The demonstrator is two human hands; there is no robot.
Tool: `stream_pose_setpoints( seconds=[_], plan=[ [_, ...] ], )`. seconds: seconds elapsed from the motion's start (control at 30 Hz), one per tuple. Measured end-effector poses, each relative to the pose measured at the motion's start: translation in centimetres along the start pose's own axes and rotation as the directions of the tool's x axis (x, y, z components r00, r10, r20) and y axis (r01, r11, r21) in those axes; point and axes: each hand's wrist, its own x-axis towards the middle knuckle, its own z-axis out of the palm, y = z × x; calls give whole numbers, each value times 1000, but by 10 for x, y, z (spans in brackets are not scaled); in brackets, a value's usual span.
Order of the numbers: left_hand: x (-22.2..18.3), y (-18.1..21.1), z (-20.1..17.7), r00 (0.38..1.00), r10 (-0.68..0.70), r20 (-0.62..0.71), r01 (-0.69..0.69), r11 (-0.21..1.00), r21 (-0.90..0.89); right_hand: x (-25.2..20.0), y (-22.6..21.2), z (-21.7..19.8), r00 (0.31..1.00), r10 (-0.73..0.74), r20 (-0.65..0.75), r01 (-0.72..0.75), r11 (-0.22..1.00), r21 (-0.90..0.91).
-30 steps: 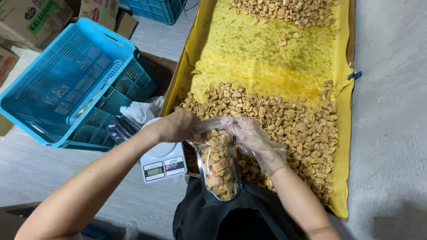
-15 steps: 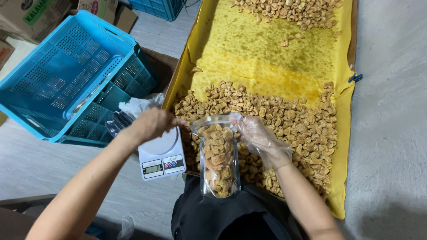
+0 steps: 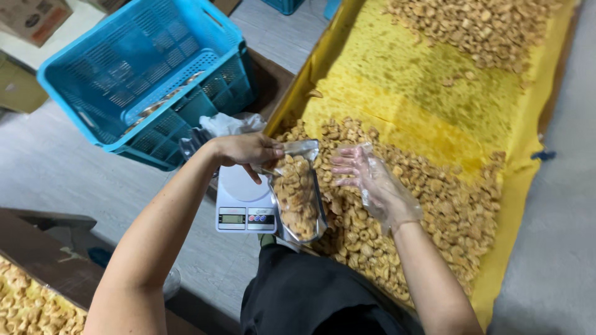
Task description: The person spreads dried fruit pieces on a yellow cloth, then scoops them into small clear bags, weighs each bag on a digital scale, and places the filled bags into a blue basket. The process is repeated multiple times.
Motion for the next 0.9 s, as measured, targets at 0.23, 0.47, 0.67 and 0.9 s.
stream_pose_setpoints(
  seconds=[0.23, 0.47, 0.67, 0.9],
  plan=[
    [-90, -7, -89, 712, 484, -509, -234, 847, 478, 82, 24, 19, 998, -59, 3, 59, 992, -108],
    [-123, -70, -231, 203, 621, -757, -13, 775, 632, 147, 49, 65, 997, 9, -81, -5, 998, 56],
    [-17, -206, -342, 101, 560, -822, 30, 825, 565, 154, 69, 102, 989, 150, -3, -150, 988, 29],
    [144, -284, -398, 182, 526, -831, -116, 851, 513, 143, 49, 124, 932, 299, -204, -298, 954, 39]
  ],
)
